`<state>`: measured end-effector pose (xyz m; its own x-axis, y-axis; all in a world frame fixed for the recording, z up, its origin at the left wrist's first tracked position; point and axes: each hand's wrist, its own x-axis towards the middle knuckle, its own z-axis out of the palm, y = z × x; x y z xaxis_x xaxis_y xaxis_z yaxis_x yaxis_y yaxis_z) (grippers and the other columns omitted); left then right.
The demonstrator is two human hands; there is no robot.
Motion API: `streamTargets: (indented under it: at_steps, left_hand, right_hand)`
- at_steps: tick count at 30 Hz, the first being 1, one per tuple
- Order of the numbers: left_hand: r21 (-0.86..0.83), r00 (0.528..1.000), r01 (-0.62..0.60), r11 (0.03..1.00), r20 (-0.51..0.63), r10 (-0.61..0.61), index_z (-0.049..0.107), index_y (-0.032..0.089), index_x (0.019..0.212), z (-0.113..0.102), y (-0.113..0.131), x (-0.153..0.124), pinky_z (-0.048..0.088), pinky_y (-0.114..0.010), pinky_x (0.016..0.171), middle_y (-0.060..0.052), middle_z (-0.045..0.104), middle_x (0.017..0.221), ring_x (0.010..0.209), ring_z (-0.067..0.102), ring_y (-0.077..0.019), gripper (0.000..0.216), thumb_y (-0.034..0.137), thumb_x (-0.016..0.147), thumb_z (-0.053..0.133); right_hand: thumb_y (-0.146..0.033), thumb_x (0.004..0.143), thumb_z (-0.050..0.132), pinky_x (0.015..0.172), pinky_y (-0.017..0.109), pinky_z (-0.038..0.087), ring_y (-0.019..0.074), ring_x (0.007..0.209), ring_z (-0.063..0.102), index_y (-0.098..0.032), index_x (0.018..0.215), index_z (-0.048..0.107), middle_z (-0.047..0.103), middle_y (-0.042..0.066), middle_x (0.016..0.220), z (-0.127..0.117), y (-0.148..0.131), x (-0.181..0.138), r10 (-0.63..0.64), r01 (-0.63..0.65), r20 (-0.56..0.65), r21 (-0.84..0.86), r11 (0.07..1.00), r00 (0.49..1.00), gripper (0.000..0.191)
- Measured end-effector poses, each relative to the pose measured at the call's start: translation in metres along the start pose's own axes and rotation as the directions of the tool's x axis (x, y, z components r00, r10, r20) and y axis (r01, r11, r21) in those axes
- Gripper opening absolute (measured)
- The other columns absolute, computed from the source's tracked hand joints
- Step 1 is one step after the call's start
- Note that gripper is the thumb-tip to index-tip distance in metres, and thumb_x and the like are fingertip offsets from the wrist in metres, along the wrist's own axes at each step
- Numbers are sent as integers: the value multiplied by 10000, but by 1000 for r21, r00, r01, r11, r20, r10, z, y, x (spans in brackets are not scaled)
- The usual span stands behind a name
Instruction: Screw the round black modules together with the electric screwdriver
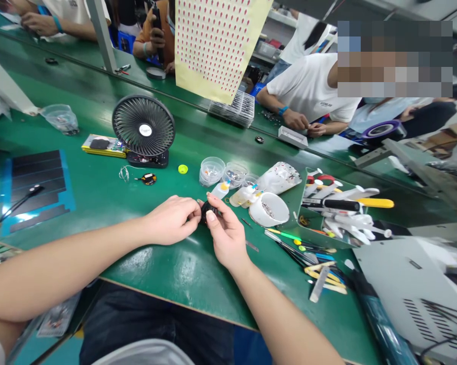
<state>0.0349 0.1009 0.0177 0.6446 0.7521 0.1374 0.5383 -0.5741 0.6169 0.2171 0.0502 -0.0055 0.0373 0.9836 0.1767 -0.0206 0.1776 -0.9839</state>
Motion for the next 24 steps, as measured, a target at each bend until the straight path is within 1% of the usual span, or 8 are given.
streamTargets:
  at_steps: [3, 6, 12, 15, 18, 20, 22, 24]
  left_hand:
    - [43, 1000, 9, 999, -26, -7, 630, 215, 904, -3, -6, 1, 460, -386, 823, -24, 725, 877, 798, 670, -211, 141, 240, 977, 512]
    - [112, 999, -4, 994, -50, 10, 673, 211, 951, -6, -14, 2, 460, -412, 859, -49, 762, 933, 885, 704, -247, 148, 235, 964, 527]
    - [282, 999, 2, 959, -37, 9, 715, 213, 1006, -21, -29, 5, 458, -416, 885, -64, 795, 988, 990, 723, -275, 228, 189, 943, 498]
    - [359, 998, 52, 932, -45, -39, 727, 206, 977, -35, -37, 6, 468, -431, 882, -80, 796, 968, 969, 725, -295, 218, 253, 957, 514]
    - [352, 993, 89, 932, -101, -56, 731, 198, 972, -43, -40, 5, 486, -419, 868, -84, 791, 965, 946, 730, -286, 248, 327, 977, 519]
    - [279, 984, 58, 959, -176, -8, 733, 194, 1065, -42, -38, 3, 502, -408, 887, -83, 793, 1023, 981, 733, -272, 290, 389, 996, 529]
    - [201, 964, -72, 977, -236, 120, 711, 195, 1227, -35, -32, 2, 510, -417, 962, -98, 791, 1156, 1090, 727, -272, 376, 459, 1003, 565]
    - [180, 922, -263, 948, -240, 302, 666, 200, 1364, -24, -24, 1, 489, -435, 1052, -120, 761, 1314, 1231, 692, -281, 465, 493, 1009, 599]
  right_hand:
    - [-432, 978, 735, 1249, 541, 425, 285, 1434, 567, -299, 1240, 771, 668, 96, 1450, -3, 1, 0, -112, 106, -41, -125, 986, 993, 297]
    - [-430, 983, 724, 1234, 541, 437, 291, 1422, 572, -295, 1246, 767, 657, 107, 1454, -8, 1, 1, -170, 153, -82, -178, 972, 982, 298]
    - [-441, 967, 754, 1214, 566, 450, 308, 1408, 582, -282, 1215, 760, 661, 118, 1422, -18, -4, 3, -147, 133, -117, -116, 984, 982, 295]
    - [-444, 956, 769, 1222, 580, 438, 316, 1428, 569, -286, 1205, 761, 660, 113, 1426, -20, -6, 2, -129, 121, -121, -77, 990, 984, 294]
    - [-477, 933, 791, 1181, 565, 489, 319, 1391, 607, -289, 1209, 754, 655, 107, 1455, -19, -8, -1, -48, 49, -136, 2, 999, 990, 336]
    - [-489, 912, 814, 1114, 549, 552, 304, 1275, 690, -299, 1216, 745, 674, 93, 1437, -16, -9, -1, 61, -44, -132, 129, 991, 989, 365]
    - [-482, 899, 830, 1044, 540, 601, 278, 1145, 751, -315, 1204, 742, 708, 64, 1383, -13, -11, 1, 183, -152, -84, 289, 945, 979, 359]
    - [-470, 892, 836, 980, 519, 638, 254, 1053, 775, -324, 1175, 752, 748, 41, 1300, -11, -13, 3, 292, -265, -2, 418, 869, 956, 329]
